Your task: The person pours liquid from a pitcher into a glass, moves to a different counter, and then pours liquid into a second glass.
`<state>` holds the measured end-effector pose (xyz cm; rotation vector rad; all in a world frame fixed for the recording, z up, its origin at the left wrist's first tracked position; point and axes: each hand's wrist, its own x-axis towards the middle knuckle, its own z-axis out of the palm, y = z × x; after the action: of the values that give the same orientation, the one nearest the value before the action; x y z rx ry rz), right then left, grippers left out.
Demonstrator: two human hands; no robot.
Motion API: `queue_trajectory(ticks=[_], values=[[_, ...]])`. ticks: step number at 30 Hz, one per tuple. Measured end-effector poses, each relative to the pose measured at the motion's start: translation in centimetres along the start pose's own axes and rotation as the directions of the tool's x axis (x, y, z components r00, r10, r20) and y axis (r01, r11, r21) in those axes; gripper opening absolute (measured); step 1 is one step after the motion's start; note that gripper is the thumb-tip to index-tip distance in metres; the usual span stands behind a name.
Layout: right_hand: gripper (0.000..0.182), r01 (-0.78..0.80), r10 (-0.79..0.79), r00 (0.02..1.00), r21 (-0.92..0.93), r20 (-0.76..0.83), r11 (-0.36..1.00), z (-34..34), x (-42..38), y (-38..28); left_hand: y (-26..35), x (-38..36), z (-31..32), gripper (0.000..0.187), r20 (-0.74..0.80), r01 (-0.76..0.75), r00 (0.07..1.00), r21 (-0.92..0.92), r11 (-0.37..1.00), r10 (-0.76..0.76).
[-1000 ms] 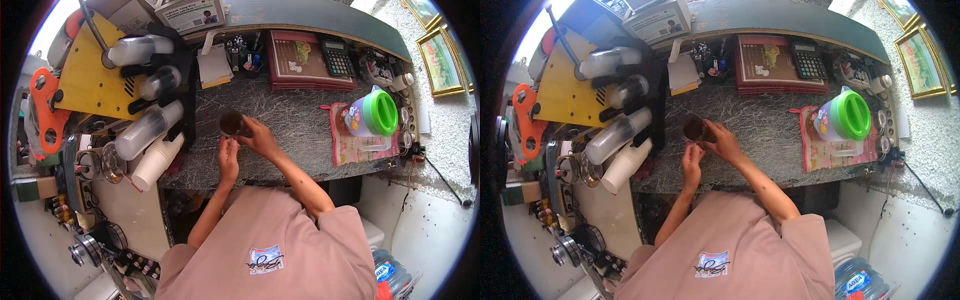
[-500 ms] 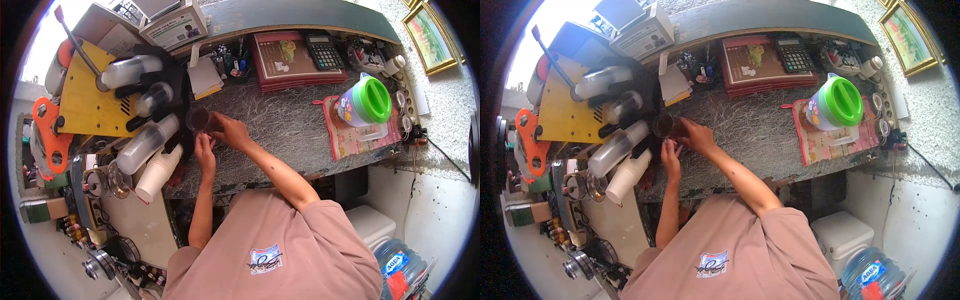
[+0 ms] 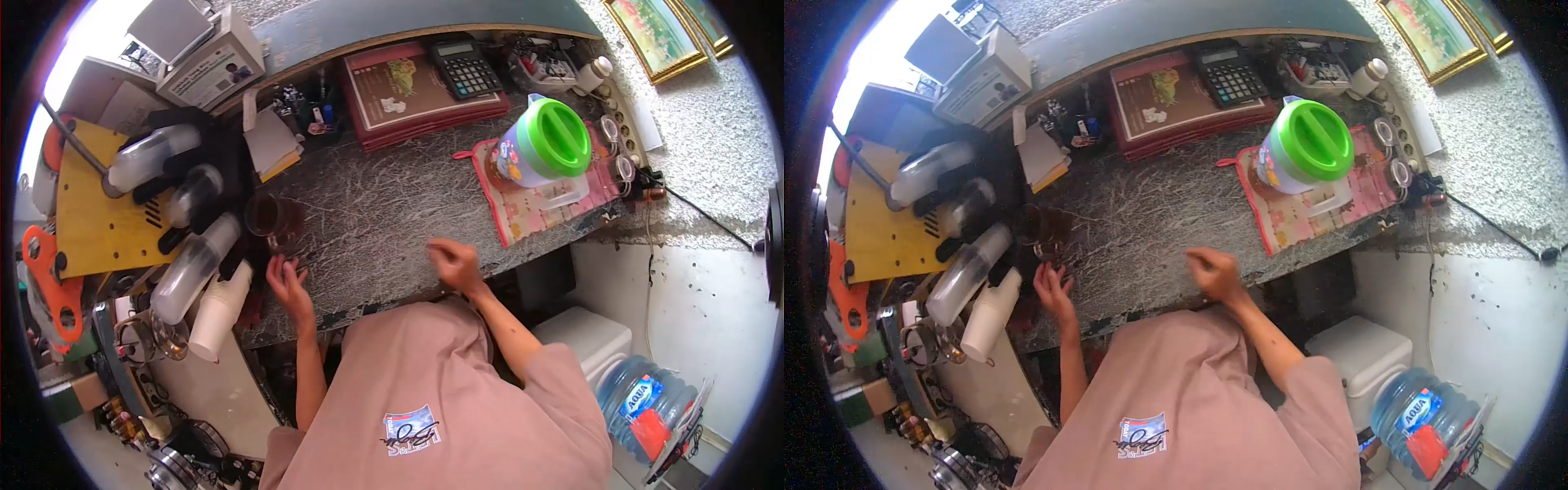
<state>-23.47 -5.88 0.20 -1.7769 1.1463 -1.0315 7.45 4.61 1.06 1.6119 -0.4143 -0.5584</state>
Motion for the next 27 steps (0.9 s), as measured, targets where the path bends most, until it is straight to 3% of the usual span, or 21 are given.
queue_trajectory(ticks=[1, 2, 3, 4, 5, 7, 9, 10, 11, 12, 14, 17, 18, 20, 21, 24, 27], values=[[0.010, -0.093, 0.071, 0.986, -0.142, -0.150, 0.986, -3.4, -1.4, 0.0, 0.6, -1.0, -0.2, 0.039, -0.006, 0.034, 0.999, 0.048, 0.998, -0.033], [0.008, -0.107, 0.040, 0.931, -0.168, -0.364, 0.980, -6.1, -2.2, 1.3, 0.8, -1.8, -0.3, 0.034, -0.014, 0.068, 0.998, 0.096, 0.993, -0.067], [0.008, -0.170, -0.005, 0.901, -0.362, -0.434, 0.917, -10.3, -2.4, 1.8, -0.4, -2.3, -0.3, 0.025, -0.010, 0.013, 1.000, 0.063, 0.998, -0.012], [0.011, -0.145, -0.140, 0.824, -0.442, -0.550, 0.885, -14.0, -2.1, 3.5, -1.0, -3.2, -0.2, 0.025, -0.009, 0.029, 1.000, 0.061, 0.998, -0.029], [0.016, -0.288, -0.065, 0.703, -0.366, -0.708, 0.885, -18.0, -1.7, 5.3, -1.4, -4.0, 0.2, 0.021, 0.053, 0.011, 0.998, 0.068, 0.998, -0.015], [0.034, -0.321, -0.209, 0.533, -0.425, -0.820, 0.846, -26.7, 1.8, 7.3, -1.5, -5.1, 1.4, 0.018, 0.125, -0.013, 0.992, 0.070, 0.997, 0.004], [0.050, -0.527, -0.140, 0.473, -0.407, -0.870, 0.746, -32.9, 4.8, 8.3, -0.9, -6.2, 2.9, 0.011, 0.307, -0.031, 0.952, 0.101, 0.994, -0.002], [0.066, -0.614, 0.016, 0.427, -0.277, -0.904, 0.739, -35.7, 6.1, 10.2, -0.4, -6.6, 3.4, 0.011, 0.314, -0.032, 0.949, 0.095, 0.995, 0.000], [0.073, -0.660, 0.168, 0.479, -0.228, -0.862, 0.716, -38.3, 6.9, 11.7, 0.3, -6.8, 3.9, 0.010, 0.399, -0.085, 0.917, 0.163, 0.983, 0.013], [0.072, -0.675, 0.468, 0.559, -0.048, -0.684, 0.736, -42.7, 7.6, 15.9, 0.6, -7.0, 4.2, 0.009, 0.478, -0.142, 0.878, 0.228, 0.963, 0.016], [0.060, -0.739, 0.715, 0.351, 0.289, -0.605, 0.608, -40.7, 9.6, 13.2, 0.7, -7.0, 4.5, 0.009, 0.497, -0.217, 0.864, 0.236, 0.947, 0.074], [0.053, -0.639, 0.665, 0.445, 0.307, -0.600, 0.705, -41.0, 9.3, 16.8, 1.3, -6.9, 4.5, 0.009, 0.537, -0.254, 0.839, 0.238, 0.938, 0.090], [0.052, -0.526, 0.624, 0.517, 0.359, -0.585, 0.771, -41.1, 8.9, 18.7, 1.3, -6.8, 4.4, 0.009, 0.527, -0.222, 0.847, 0.248, 0.943, 0.060], [0.045, -0.678, 0.481, 0.514, 0.008, -0.710, 0.735, -41.8, 8.4, 21.6, 1.1, -7.0, 4.1, 0.010, 0.517, -0.184, 0.856, 0.264, 0.947, 0.022], [0.045, -0.680, 0.484, 0.513, 0.008, -0.708, 0.733, -41.2, 7.8, 21.4, 0.8, -6.9, 4.0, 0.010, 0.515, -0.179, 0.857, 0.250, 0.952, 0.026], [0.038, -0.541, 0.361, 0.501, 0.041, -0.786, 0.840, -37.3, 5.8, 18.5, 1.7, -6.6, 4.0, 0.010, 0.517, -0.193, 0.855, 0.251, 0.949, 0.037], [0.042, -0.231, 0.394, 0.426, 0.323, -0.815, 0.918, -32.4, 2.2, 11.5, 1.9, -6.4, 3.8, 0.009, 0.520, -0.209, 0.853, 0.261, 0.942, 0.045]])
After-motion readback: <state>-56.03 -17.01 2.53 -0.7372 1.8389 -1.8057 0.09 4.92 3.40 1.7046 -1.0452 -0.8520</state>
